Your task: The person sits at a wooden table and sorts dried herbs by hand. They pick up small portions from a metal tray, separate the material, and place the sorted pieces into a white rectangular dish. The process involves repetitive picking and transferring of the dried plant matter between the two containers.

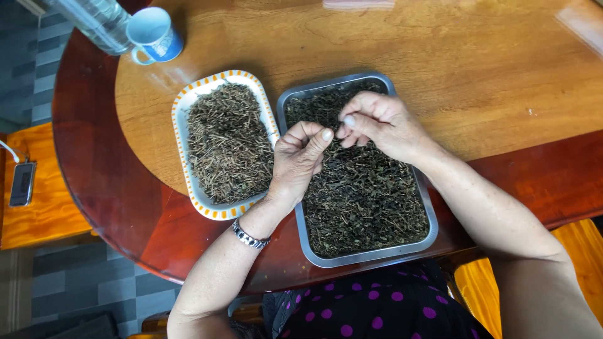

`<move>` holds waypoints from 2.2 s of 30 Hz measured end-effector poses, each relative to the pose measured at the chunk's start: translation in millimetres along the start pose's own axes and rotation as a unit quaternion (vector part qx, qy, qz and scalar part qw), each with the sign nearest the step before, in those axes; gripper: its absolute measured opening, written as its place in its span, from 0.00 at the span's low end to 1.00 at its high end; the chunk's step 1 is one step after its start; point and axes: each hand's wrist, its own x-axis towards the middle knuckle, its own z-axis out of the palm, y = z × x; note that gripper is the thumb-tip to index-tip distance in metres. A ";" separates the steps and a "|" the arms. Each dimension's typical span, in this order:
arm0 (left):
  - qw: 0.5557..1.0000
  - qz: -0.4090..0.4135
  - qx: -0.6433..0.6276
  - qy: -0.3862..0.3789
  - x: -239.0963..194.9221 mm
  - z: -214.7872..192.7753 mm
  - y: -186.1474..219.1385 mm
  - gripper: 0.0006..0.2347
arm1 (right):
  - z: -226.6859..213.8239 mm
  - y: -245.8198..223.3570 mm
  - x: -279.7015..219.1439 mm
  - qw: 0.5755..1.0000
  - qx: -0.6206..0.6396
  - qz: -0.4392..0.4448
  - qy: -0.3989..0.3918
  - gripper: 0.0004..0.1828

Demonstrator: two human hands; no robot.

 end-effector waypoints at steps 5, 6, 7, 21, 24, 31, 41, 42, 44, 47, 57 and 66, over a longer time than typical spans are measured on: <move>0.990 0.124 0.062 -0.002 4.8 -4.5 38.6 0.05 | -4.4 1.5 -4.3 0.993 -0.096 -0.045 0.043 0.05; 0.976 0.190 0.108 -0.011 8.3 -6.4 45.3 0.04 | -6.5 3.9 -5.0 0.982 -0.160 -0.077 0.065 0.06; 0.976 0.191 0.108 -0.010 8.9 -12.0 55.4 0.04 | -11.2 13.1 -5.2 0.982 -0.160 -0.077 0.065 0.06; 0.665 0.200 0.715 0.079 -11.6 -61.1 122.1 0.08 | -25.6 30.1 5.3 0.904 -0.351 -0.201 0.137 0.02; 0.685 0.188 0.700 0.073 -16.0 -47.4 127.1 0.07 | -28.8 30.6 5.6 0.900 -0.365 -0.200 0.126 0.02; 0.675 0.374 0.636 0.020 -8.1 -35.2 101.6 0.04 | -30.4 29.4 4.5 0.869 -0.439 -0.187 0.128 0.04; 0.579 0.246 0.769 -0.111 -22.2 -29.5 60.5 0.16 | -35.9 36.6 4.9 0.867 -0.452 -0.162 0.132 0.06; 0.575 0.228 0.776 -0.123 -23.5 -30.1 60.7 0.18 | -35.7 36.6 4.8 0.869 -0.449 -0.164 0.132 0.07; 0.581 0.212 0.774 -0.135 -24.2 -25.5 67.2 0.19 | -35.3 38.2 5.4 0.871 -0.445 -0.162 0.132 0.07; 0.583 0.191 0.774 -0.158 -23.6 -26.6 64.1 0.19 | -34.6 36.4 5.7 0.874 -0.441 -0.157 0.134 0.07; 0.579 0.205 0.776 -0.142 -18.2 -33.9 44.5 0.13 | -36.4 42.8 9.9 0.907 -0.367 -0.161 0.126 0.04; 0.602 0.244 0.751 -0.123 -15.1 -35.4 25.2 0.11 | -38.4 43.6 13.9 0.923 -0.296 -0.214 0.119 0.04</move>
